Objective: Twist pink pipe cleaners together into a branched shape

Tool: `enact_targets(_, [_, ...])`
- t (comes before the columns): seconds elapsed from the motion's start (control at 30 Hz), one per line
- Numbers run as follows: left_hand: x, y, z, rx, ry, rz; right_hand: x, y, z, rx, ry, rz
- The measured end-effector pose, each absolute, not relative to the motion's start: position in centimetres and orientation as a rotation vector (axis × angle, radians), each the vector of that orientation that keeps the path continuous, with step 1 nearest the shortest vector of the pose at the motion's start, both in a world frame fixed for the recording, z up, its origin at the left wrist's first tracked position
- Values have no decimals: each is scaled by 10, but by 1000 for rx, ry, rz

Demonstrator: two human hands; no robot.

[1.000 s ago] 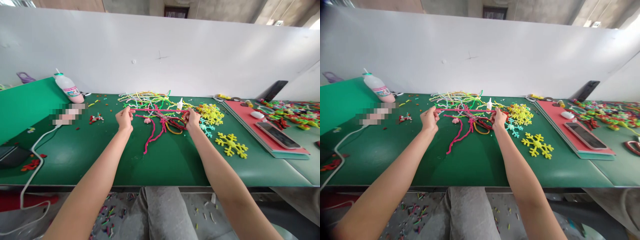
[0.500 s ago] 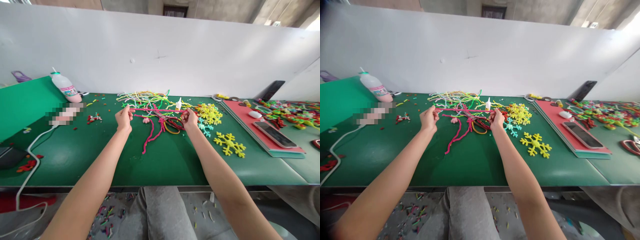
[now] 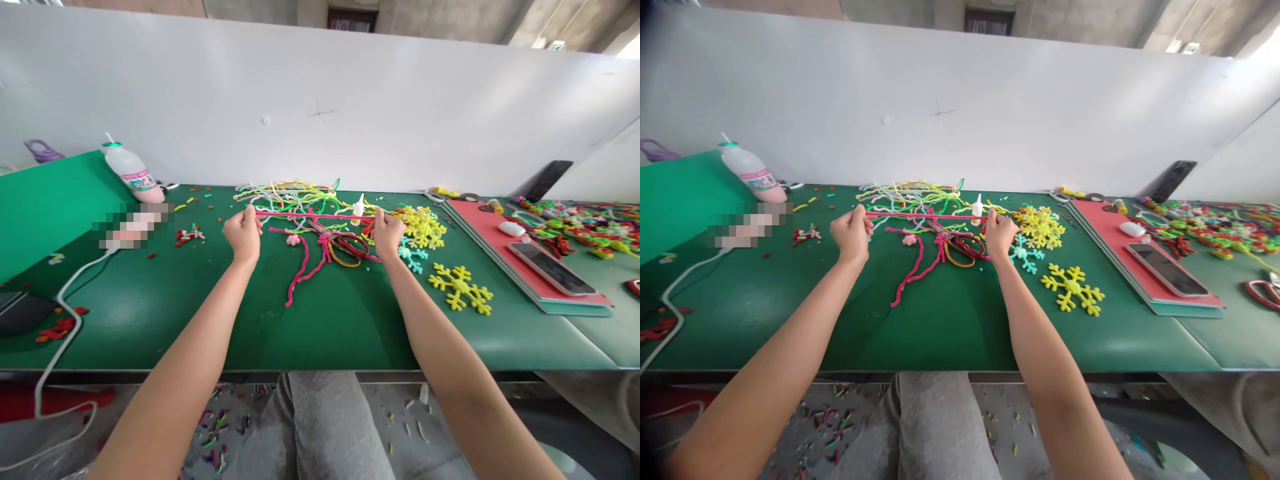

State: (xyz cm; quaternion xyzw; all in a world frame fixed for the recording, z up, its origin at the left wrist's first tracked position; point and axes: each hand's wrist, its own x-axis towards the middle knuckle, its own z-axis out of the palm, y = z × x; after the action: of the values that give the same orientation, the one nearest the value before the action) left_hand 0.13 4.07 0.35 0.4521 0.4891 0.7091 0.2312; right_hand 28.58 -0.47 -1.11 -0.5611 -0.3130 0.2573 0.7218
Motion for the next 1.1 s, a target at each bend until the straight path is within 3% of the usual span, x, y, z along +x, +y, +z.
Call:
enact_targets(0.07, [1,41,5,1245,1366,1956,287,-6,-10,-1261,-739,547])
enact_targets(0.2, [8,38,9,905,1231,1841,284,-5,-2,-1174,-521,864])
enact_targets(0.5, [-1,37,16,548,1046,1690,269,-8,9,-1100,-520,1217])
enact_targets(0.9, [19,18,35,741,825,1924,283,0,-8,-1366,-642,837])
enact_targets(1.1, [7,27,32,971,977,2036,283,1,-8,-1421,-794,646])
